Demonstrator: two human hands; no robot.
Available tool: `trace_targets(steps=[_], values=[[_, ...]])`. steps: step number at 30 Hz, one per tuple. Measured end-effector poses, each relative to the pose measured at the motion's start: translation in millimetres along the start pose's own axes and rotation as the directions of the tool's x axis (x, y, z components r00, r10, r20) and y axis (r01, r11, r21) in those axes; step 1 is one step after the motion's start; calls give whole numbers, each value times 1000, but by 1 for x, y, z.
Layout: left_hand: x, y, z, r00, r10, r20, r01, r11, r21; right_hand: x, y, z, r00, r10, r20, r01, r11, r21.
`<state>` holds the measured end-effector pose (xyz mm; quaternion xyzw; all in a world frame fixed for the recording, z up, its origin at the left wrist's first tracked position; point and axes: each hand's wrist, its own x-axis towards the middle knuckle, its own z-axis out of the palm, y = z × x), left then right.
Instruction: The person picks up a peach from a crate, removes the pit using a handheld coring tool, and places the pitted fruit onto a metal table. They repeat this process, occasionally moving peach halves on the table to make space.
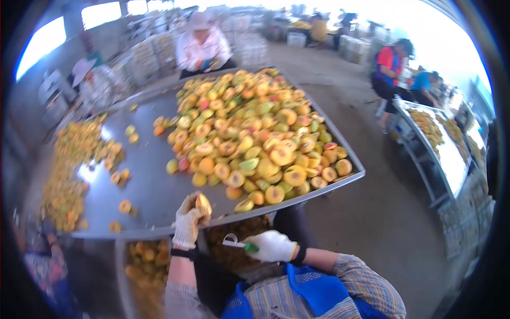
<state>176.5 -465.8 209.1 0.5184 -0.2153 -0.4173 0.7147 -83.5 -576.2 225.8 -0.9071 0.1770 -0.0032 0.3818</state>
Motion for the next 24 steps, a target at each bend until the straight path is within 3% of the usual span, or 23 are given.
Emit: trace_targets(steps=[1, 2, 3, 4, 7, 12, 14, 17, 20, 24], values=[[-22, 5, 9, 994, 100, 35, -89, 969, -231, -2, -2, -9, 998, -58, -35, 59, 998, 18], [-35, 1, 20, 981, 192, 7, -179, 926, -333, -5, -14, -21, 1000, 2, 0, -2, 996, 94], [-51, 10, 37, 980, 196, -20, -188, 902, -389, -7, -25, -32, 997, 41, 59, -48, 991, 128], [-58, 9, 44, 980, 195, 31, -145, 820, -554, -7, -21, -27, 1000, -26, -17, 26, 998, 53], [-76, -11, 64, 990, 114, -85, -142, 827, -544, -13, -31, -29, 1000, -19, -8, 20, 999, 36], [-90, -26, 108, 976, 86, -201, -185, 816, -548, -22, -21, -21, 980, -135, -146, 122, 988, -93], [-95, -25, 119, 976, 111, -187, -194, 837, -512, -26, -18, -23, 962, -185, -202, 165, 980, -112], [-101, -23, 124, 995, 93, -41, -100, 826, -554, -29, -18, -28, 958, -202, -203, 170, 972, -164], [-103, -24, 135, 987, 64, -145, -132, 836, -533, -30, -12, -25, 948, -227, -223, 185, 963, -195], [-102, -35, 134, 991, 46, -129, -108, 843, -527, -28, 1, -6, 974, -149, -169, 122, 980, -157]])
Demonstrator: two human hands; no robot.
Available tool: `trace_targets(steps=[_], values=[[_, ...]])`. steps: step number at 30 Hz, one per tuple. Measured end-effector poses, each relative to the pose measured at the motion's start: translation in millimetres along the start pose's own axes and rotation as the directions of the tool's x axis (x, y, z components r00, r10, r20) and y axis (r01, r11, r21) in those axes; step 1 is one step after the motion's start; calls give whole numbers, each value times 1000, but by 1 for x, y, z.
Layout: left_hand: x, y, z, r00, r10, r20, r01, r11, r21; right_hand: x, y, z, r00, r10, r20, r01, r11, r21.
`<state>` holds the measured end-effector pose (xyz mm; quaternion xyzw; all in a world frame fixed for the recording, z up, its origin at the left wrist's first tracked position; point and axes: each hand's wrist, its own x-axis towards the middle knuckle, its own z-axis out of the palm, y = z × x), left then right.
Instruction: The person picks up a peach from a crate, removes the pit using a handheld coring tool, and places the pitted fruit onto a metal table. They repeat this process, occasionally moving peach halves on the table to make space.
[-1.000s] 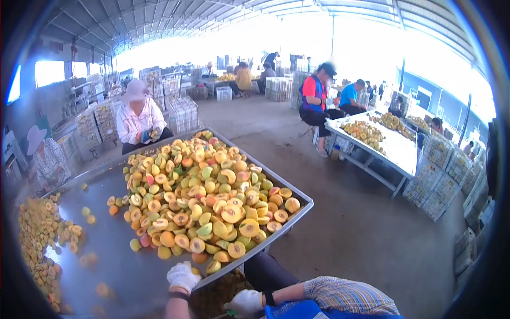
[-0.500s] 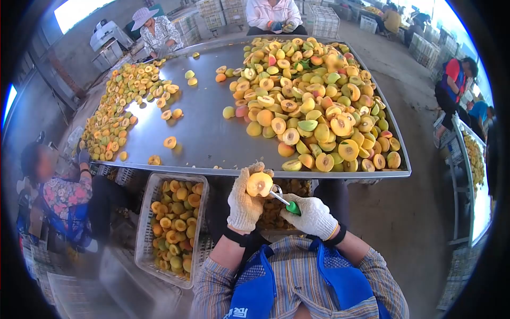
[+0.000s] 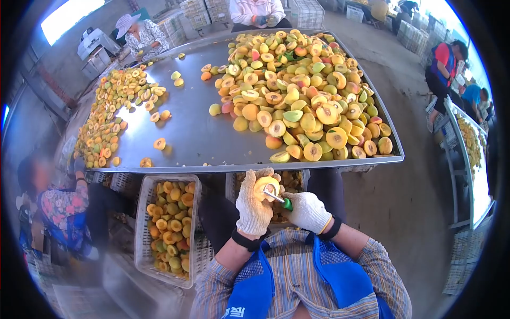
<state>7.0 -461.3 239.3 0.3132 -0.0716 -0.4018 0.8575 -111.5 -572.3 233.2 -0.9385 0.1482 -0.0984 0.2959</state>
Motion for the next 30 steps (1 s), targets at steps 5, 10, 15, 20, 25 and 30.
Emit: trace_targets(steps=[5, 10, 15, 20, 25, 30], values=[[2, -10, -3, 986, 6, -164, 8, 997, 82, 8, 22, 7, 998, -62, -8, 61, 995, -84], [-1, -3, 10, 987, 11, -160, 7, 994, 111, 11, 17, -6, 998, -16, 60, 25, 988, -152], [1, -2, 6, 999, -52, 15, 54, 993, -102, 12, 12, -8, 999, 25, 39, -19, 990, -142], [1, -6, 3, 998, -53, -40, 50, 996, -74, 7, 10, -8, 1000, -9, -11, 7, 986, -166], [-2, -15, 1, 996, -39, -83, 33, 997, -75, 1, 12, -4, 1000, 4, -20, -7, 989, -147], [-7, -25, -1, 988, -14, -151, 10, 1000, -27, 2, 28, 9, 1000, -22, -2, 21, 991, -130]])
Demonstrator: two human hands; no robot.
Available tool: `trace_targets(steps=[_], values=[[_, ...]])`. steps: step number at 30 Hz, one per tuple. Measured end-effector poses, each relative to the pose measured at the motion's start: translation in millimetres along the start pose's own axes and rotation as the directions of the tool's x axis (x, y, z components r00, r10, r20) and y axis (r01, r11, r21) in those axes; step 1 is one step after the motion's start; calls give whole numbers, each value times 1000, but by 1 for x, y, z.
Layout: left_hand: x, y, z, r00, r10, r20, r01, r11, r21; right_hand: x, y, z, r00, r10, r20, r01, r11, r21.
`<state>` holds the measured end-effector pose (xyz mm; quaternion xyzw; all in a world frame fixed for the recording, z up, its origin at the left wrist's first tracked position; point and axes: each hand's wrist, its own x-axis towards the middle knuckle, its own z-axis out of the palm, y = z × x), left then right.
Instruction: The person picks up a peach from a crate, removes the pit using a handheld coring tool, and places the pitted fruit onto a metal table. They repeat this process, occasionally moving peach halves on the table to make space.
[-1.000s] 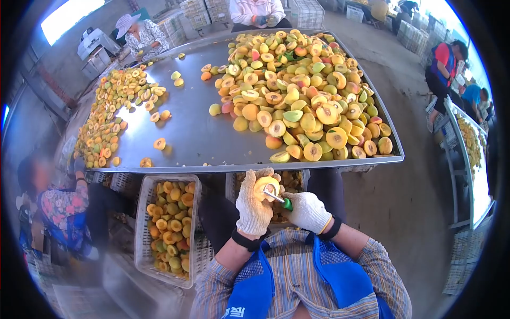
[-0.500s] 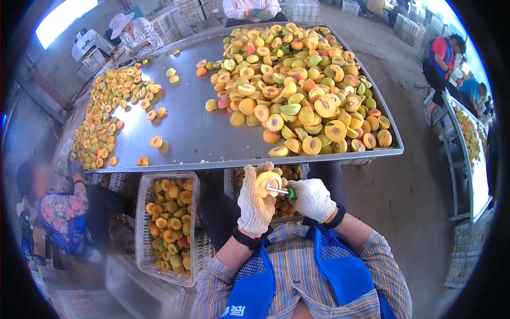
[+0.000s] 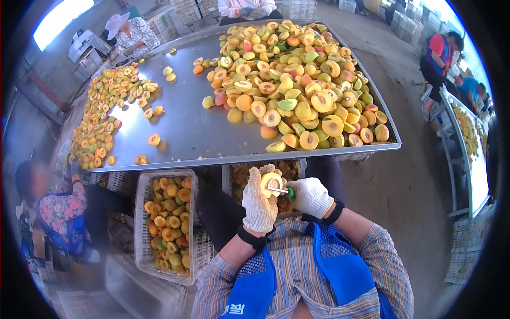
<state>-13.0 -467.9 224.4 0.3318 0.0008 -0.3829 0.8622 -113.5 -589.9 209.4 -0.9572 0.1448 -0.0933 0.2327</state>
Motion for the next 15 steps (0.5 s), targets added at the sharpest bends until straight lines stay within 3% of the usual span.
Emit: trace_targets(steps=[4, 6, 8, 13, 15], values=[[0, 1, -5, 997, -54, 52, 54, 998, -10, -6, 0, 3, 999, -15, 37, 13, 998, 58], [-2, 1, -5, 999, -37, -14, 38, 999, 16, -4, 0, 3, 998, -63, 30, 62, 997, 42], [-5, 3, -3, 999, -32, -35, 34, 997, 66, 3, 1, -8, 992, -49, 118, 55, 998, -40], [-10, 6, 0, 1000, -21, -24, 24, 988, 156, -5, 1, 7, 996, -54, 68, 46, 992, 114], [-8, -3, -13, 945, 260, 200, -328, 765, 554, 1, 6, -1, 989, -70, 130, 62, 996, 60]])
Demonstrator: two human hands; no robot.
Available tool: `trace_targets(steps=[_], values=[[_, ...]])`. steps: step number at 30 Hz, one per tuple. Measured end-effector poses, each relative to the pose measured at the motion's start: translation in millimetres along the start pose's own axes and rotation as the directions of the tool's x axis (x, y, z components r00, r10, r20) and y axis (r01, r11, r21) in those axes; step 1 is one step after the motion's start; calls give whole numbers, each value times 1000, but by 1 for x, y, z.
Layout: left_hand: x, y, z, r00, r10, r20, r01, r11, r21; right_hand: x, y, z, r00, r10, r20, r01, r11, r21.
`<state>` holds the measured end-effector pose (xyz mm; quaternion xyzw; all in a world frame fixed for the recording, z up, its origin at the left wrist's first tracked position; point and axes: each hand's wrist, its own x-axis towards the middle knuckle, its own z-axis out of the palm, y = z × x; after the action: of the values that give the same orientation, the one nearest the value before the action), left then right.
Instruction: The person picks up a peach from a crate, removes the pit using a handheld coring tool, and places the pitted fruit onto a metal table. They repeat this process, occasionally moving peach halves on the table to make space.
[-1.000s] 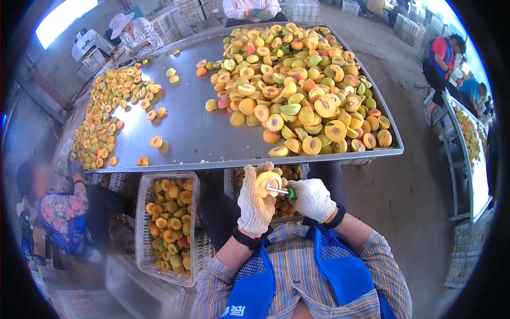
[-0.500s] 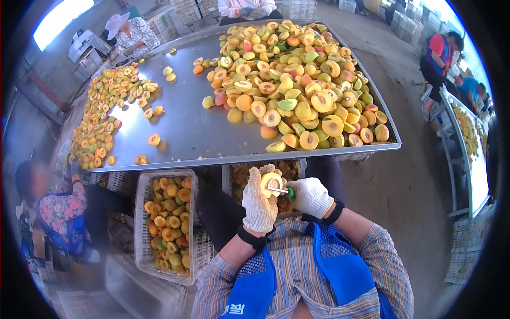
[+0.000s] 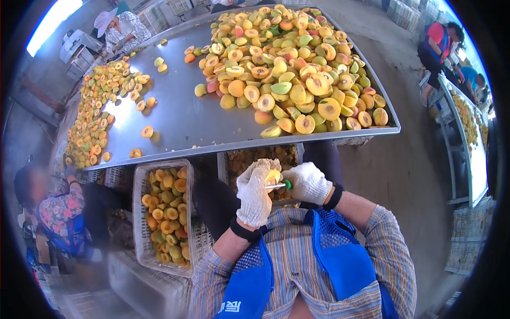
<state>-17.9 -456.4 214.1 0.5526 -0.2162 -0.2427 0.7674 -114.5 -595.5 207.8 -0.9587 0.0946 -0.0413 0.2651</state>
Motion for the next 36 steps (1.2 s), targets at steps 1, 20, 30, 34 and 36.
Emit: trace_targets(steps=[1, 20, 30, 34, 36], values=[[-2, 2, 0, 1000, -8, 1, 8, 1000, 3, 1, 0, -7, 998, -15, 60, 18, 998, -62], [36, 30, -22, 907, -240, 345, 365, 857, -364, 5, -37, -9, 955, 93, 282, -135, 982, 133], [32, 24, -23, 899, -223, 377, 383, 818, -430, 9, -27, 21, 974, -27, 223, -17, 982, 189], [37, 31, -28, 883, -177, 434, 328, 896, -301, 15, -29, 14, 954, -201, 223, 95, 907, 411], [36, 21, -31, 865, -71, 496, 316, 845, -430, 10, -28, 36, 895, -286, 342, 26, 800, 600]])
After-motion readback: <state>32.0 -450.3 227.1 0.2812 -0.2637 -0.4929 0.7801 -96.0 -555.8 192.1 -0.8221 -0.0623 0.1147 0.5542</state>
